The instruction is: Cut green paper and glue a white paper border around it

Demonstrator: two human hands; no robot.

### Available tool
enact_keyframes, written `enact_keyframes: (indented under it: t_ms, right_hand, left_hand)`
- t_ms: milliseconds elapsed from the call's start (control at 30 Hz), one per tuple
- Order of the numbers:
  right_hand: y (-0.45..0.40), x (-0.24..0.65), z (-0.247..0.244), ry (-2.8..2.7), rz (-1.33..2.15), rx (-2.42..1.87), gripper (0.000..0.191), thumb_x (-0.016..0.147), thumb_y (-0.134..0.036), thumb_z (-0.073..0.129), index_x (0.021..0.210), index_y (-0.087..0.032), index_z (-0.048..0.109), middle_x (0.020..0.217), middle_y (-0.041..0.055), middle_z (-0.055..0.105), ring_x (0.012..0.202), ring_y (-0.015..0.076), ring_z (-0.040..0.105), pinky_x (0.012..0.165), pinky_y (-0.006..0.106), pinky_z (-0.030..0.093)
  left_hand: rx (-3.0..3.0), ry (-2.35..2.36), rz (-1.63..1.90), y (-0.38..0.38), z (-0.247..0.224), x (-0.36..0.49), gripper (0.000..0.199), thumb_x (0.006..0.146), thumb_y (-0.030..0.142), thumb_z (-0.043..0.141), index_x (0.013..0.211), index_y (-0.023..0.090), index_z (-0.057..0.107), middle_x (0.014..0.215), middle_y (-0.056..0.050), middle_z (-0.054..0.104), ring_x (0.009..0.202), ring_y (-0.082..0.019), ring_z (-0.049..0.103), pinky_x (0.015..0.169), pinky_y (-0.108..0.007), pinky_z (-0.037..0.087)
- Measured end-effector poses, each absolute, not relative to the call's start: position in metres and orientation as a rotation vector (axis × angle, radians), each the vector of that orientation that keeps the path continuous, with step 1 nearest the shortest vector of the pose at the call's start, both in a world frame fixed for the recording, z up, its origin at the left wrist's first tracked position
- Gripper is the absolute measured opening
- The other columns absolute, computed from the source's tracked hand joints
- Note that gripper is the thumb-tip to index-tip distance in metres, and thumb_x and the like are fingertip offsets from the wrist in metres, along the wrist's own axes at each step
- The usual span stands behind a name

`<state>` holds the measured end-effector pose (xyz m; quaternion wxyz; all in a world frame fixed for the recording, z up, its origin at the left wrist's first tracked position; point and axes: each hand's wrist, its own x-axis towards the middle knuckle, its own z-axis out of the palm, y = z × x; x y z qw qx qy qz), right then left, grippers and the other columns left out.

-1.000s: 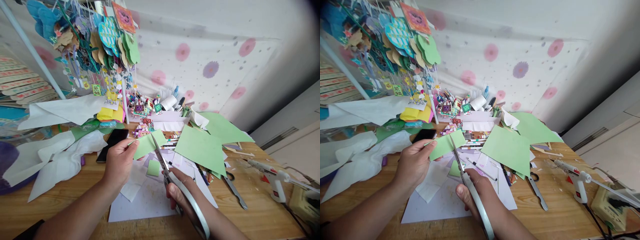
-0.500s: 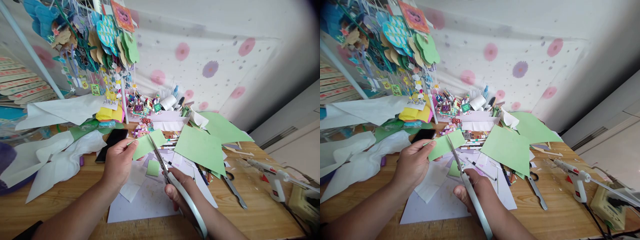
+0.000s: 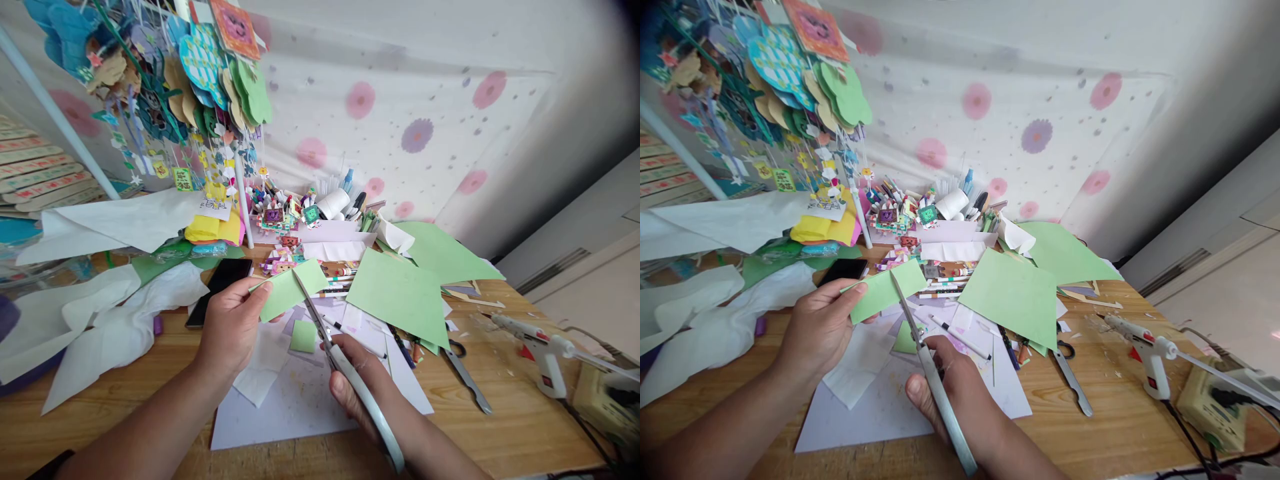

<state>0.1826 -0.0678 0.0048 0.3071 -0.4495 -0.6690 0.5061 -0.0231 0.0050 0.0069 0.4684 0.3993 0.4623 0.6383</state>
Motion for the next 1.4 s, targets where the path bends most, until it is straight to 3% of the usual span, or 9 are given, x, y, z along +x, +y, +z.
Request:
enact_keyframes:
  t_ms: [267, 500, 833, 967, 1100, 1233, 1400]
  right_hand:
    - [-0.068, 0.18, -0.004, -1.783, 1.26, -1.242, 0.053, 0.083, -0.066, 0.053, 0.107, -0.018, 0.052, 0.066, -0.0038, 0.043, 0.056, 0.012, 0.042, 0.049, 0.023, 0.03]
    - [-0.069, 0.182, 0.005, -1.847, 1.157, -1.228, 0.05, 0.089, -0.063, 0.043, 0.107, -0.017, 0.053, 0.073, 0.0004, 0.049, 0.066, 0.0156, 0.046, 0.057, 0.026, 0.035]
    - [-0.063, 0.195, -0.004, -1.697, 1.201, -1.394, 0.051, 0.085, -0.065, 0.048, 0.106, -0.019, 0.057, 0.065, -0.0019, 0.053, 0.051, 0.0128, 0.048, 0.051, 0.025, 0.037]
    - [-0.036, 0.244, 0.014, -1.816, 0.743, -1.892, 0.042, 0.079, -0.051, 0.062, 0.11, -0.022, 0.062, 0.074, 0.0023, 0.066, 0.066, 0.02, 0.061, 0.058, 0.027, 0.04]
    - [-0.008, 0.292, 0.016, -1.896, 0.136, -2.36, 0.042, 0.083, -0.04, 0.055, 0.121, -0.022, 0.059, 0.093, 0.0107, 0.073, 0.082, 0.0299, 0.067, 0.062, 0.032, 0.039]
    - [0.004, 0.312, 0.001, -1.948, 0.023, -2.402, 0.048, 0.085, -0.038, 0.053, 0.128, -0.017, 0.055, 0.103, 0.017, 0.072, 0.092, 0.0347, 0.067, 0.068, 0.036, 0.042]
    - [-0.006, 0.312, 0.001, -1.992, -0.042, -2.3, 0.038, 0.087, -0.033, 0.053, 0.12, -0.015, 0.062, 0.112, 0.0184, 0.067, 0.104, 0.0352, 0.062, 0.082, 0.041, 0.044]
  left_hand:
    - [0.998, 1.118, 1.551, 0.005, 0.009, -0.02, 0.02, 0.068, 0.036, 0.075, 0.073, 0.017, 0.07, 0.059, 0.003, 0.057, 0.052, -0.013, 0.052, 0.045, -0.023, 0.048]
    - [1.001, 1.139, 1.526, 0.004, 0.007, -0.019, 0.019, 0.068, 0.035, 0.075, 0.073, 0.017, 0.069, 0.059, 0.002, 0.059, 0.054, -0.013, 0.054, 0.047, -0.022, 0.046]
    - [1.019, 1.116, 1.358, 0.009, -0.001, -0.018, 0.022, 0.067, 0.037, 0.076, 0.07, 0.017, 0.068, 0.061, 0.003, 0.06, 0.055, -0.013, 0.055, 0.048, -0.022, 0.047]
    - [1.011, 1.148, 1.274, 0.013, -0.002, -0.02, 0.03, 0.062, 0.041, 0.08, 0.075, 0.016, 0.07, 0.07, 0.001, 0.064, 0.061, -0.014, 0.058, 0.053, -0.024, 0.051]
    - [1.067, 1.162, 1.163, 0.013, -0.003, -0.019, 0.032, 0.061, 0.043, 0.081, 0.077, 0.016, 0.071, 0.072, 0.0, 0.066, 0.064, -0.014, 0.058, 0.056, -0.023, 0.049]
    - [1.214, 1.193, 1.088, 0.011, -0.006, -0.018, 0.031, 0.066, 0.043, 0.077, 0.077, 0.014, 0.072, 0.063, 0.002, 0.061, 0.057, -0.011, 0.05, 0.051, -0.02, 0.038]
    - [1.333, 1.221, 1.043, 0.008, -0.005, -0.012, 0.033, 0.069, 0.042, 0.075, 0.087, 0.015, 0.069, 0.072, 0.001, 0.064, 0.064, -0.013, 0.053, 0.057, -0.023, 0.039]
